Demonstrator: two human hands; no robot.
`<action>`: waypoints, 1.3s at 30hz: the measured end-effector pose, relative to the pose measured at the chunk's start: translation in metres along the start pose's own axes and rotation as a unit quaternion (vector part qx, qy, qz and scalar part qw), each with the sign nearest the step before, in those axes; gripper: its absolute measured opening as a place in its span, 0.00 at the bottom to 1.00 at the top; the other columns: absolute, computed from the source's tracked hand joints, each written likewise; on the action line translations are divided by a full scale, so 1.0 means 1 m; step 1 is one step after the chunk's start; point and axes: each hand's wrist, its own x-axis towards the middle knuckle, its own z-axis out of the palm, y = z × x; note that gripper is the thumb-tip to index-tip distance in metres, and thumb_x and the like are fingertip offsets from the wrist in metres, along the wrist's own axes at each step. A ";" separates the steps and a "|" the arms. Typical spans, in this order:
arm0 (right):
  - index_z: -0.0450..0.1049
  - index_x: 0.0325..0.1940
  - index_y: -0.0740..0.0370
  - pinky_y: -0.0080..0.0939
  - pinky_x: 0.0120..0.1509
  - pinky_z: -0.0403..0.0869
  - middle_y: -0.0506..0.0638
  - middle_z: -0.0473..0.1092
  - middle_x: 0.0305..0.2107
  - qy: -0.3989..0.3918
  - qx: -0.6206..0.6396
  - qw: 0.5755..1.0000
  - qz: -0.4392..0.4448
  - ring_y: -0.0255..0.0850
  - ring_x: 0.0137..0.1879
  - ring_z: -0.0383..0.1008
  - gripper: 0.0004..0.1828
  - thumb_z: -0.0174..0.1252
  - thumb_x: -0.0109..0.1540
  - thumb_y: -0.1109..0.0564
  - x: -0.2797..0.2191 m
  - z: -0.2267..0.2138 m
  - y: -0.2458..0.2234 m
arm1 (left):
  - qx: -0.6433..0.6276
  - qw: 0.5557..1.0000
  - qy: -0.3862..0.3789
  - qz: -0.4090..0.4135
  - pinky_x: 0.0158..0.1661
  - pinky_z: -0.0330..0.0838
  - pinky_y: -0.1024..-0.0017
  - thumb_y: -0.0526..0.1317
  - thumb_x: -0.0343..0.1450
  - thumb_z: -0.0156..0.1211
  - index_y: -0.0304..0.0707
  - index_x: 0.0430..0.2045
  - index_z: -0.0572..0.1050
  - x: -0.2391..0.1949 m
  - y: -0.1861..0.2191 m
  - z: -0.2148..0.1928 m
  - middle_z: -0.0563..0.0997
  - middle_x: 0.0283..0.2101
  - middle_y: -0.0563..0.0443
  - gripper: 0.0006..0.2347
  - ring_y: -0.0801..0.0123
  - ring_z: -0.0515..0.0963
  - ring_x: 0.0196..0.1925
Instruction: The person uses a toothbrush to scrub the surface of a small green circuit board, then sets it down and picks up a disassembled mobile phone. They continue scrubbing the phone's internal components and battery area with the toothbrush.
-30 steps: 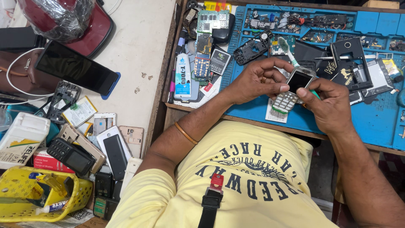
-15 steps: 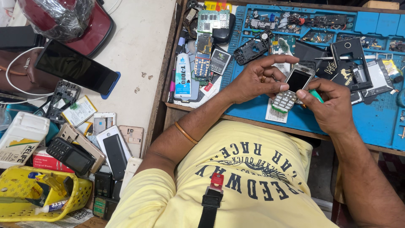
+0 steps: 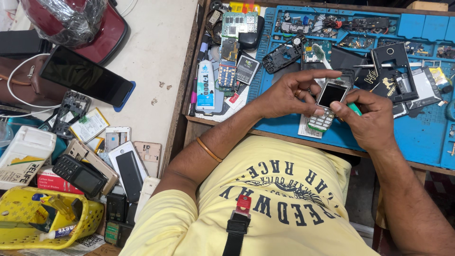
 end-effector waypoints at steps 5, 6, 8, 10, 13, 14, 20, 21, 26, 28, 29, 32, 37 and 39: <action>0.77 0.38 0.65 0.29 0.37 0.64 0.45 0.71 0.28 0.000 0.022 1.000 0.002 0.27 0.34 0.67 0.09 0.66 0.68 0.57 0.000 0.001 0.000 | 0.028 0.999 0.015 0.000 0.43 0.80 0.80 0.26 0.71 0.73 0.47 0.71 0.64 0.000 -0.003 0.000 0.74 0.35 0.59 0.33 0.82 0.82 0.38; 0.77 0.39 0.65 0.29 0.37 0.64 0.44 0.71 0.29 -0.002 0.030 1.000 0.003 0.27 0.34 0.66 0.10 0.65 0.69 0.56 0.000 0.001 0.000 | 0.039 0.999 0.019 0.002 0.43 0.80 0.81 0.26 0.71 0.73 0.48 0.71 0.65 0.000 -0.004 -0.001 0.74 0.35 0.59 0.33 0.82 0.82 0.38; 0.77 0.39 0.66 0.29 0.37 0.63 0.44 0.70 0.29 -0.006 0.022 1.000 0.006 0.27 0.34 0.66 0.10 0.65 0.69 0.55 0.001 0.001 -0.002 | 0.037 0.999 0.023 0.004 0.43 0.79 0.81 0.26 0.72 0.73 0.49 0.70 0.66 0.000 -0.006 -0.002 0.76 0.36 0.58 0.32 0.82 0.82 0.39; 0.77 0.40 0.65 0.29 0.37 0.63 0.44 0.70 0.29 -0.008 0.019 1.000 0.011 0.26 0.34 0.66 0.10 0.64 0.69 0.55 0.001 0.001 -0.003 | 0.036 0.999 0.028 0.006 0.43 0.79 0.82 0.27 0.72 0.73 0.49 0.70 0.67 0.001 -0.007 -0.002 0.76 0.37 0.58 0.31 0.82 0.82 0.39; 0.76 0.40 0.65 0.28 0.36 0.63 0.43 0.70 0.29 -0.008 0.006 1.000 0.013 0.26 0.34 0.66 0.11 0.64 0.69 0.54 0.001 0.001 -0.004 | 0.034 0.999 0.037 0.010 0.41 0.78 0.82 0.27 0.71 0.73 0.49 0.69 0.68 0.001 -0.008 -0.002 0.75 0.36 0.59 0.30 0.83 0.81 0.38; 0.77 0.40 0.65 0.28 0.36 0.64 0.43 0.71 0.28 -0.006 -0.010 1.000 0.010 0.26 0.34 0.66 0.11 0.64 0.69 0.54 0.001 0.002 -0.005 | 0.031 0.999 0.041 0.011 0.40 0.78 0.83 0.27 0.71 0.74 0.48 0.69 0.68 0.001 -0.008 -0.002 0.75 0.35 0.59 0.30 0.83 0.81 0.37; 0.76 0.37 0.66 0.29 0.36 0.61 0.43 0.70 0.28 -0.008 -0.082 0.996 -0.024 0.26 0.33 0.63 0.11 0.66 0.67 0.55 0.000 0.005 -0.003 | 0.002 0.999 0.045 0.013 0.38 0.79 0.81 0.27 0.72 0.73 0.43 0.68 0.67 -0.001 -0.006 -0.002 0.77 0.36 0.57 0.29 0.80 0.83 0.37; 0.76 0.36 0.66 0.29 0.36 0.61 0.43 0.70 0.27 -0.005 -0.086 0.996 -0.023 0.26 0.33 0.62 0.12 0.66 0.68 0.55 0.000 0.005 -0.003 | 0.007 0.999 0.041 0.011 0.38 0.79 0.81 0.28 0.72 0.73 0.42 0.68 0.66 -0.001 -0.007 -0.001 0.78 0.36 0.56 0.29 0.80 0.83 0.37; 0.78 0.43 0.65 0.29 0.38 0.64 0.44 0.71 0.29 0.019 -0.029 0.999 -0.003 0.26 0.35 0.66 0.09 0.63 0.71 0.55 0.000 0.008 -0.007 | 0.012 0.996 0.082 0.042 0.37 0.78 0.79 0.28 0.73 0.71 0.43 0.69 0.66 0.001 -0.006 0.000 0.81 0.36 0.52 0.29 0.80 0.82 0.35; 0.78 0.47 0.66 0.29 0.43 0.67 0.46 0.73 0.33 0.030 -0.030 0.999 -0.029 0.27 0.38 0.69 0.10 0.60 0.73 0.55 0.001 0.008 -0.010 | 0.013 0.989 0.136 0.061 0.38 0.80 0.77 0.29 0.73 0.69 0.44 0.70 0.64 0.003 -0.005 -0.002 0.82 0.38 0.50 0.29 0.78 0.83 0.36; 0.78 0.48 0.67 0.29 0.46 0.69 0.47 0.74 0.35 0.031 -0.048 0.997 -0.057 0.27 0.41 0.72 0.11 0.58 0.75 0.55 0.001 0.007 -0.012 | 0.011 0.982 0.172 0.070 0.39 0.84 0.74 0.29 0.73 0.68 0.44 0.70 0.63 0.005 -0.004 -0.004 0.83 0.41 0.49 0.29 0.76 0.85 0.39; 0.77 0.54 0.68 0.28 0.49 0.72 0.51 0.75 0.38 0.024 -0.113 0.986 -0.117 0.30 0.45 0.76 0.12 0.53 0.79 0.55 0.002 0.005 -0.015 | 0.002 0.966 0.236 0.104 0.45 0.85 0.73 0.31 0.74 0.65 0.46 0.71 0.59 0.006 -0.005 -0.010 0.84 0.46 0.47 0.30 0.75 0.85 0.43; 0.66 0.72 0.66 0.28 0.42 0.71 0.52 0.76 0.37 0.034 -0.122 0.985 -0.113 0.30 0.40 0.75 0.17 0.48 0.80 0.57 0.001 0.008 -0.016 | 0.028 0.948 0.294 0.117 0.46 0.86 0.73 0.33 0.76 0.63 0.40 0.71 0.59 0.009 -0.021 -0.020 0.82 0.45 0.47 0.27 0.75 0.84 0.43; 0.60 0.75 0.66 0.29 0.46 0.73 0.52 0.76 0.38 0.034 -0.139 0.980 -0.142 0.32 0.46 0.78 0.18 0.48 0.82 0.58 0.000 0.007 -0.015 | 0.016 0.944 0.309 0.116 0.47 0.85 0.72 0.32 0.78 0.63 0.32 0.68 0.65 0.011 -0.029 -0.023 0.81 0.45 0.45 0.22 0.73 0.83 0.42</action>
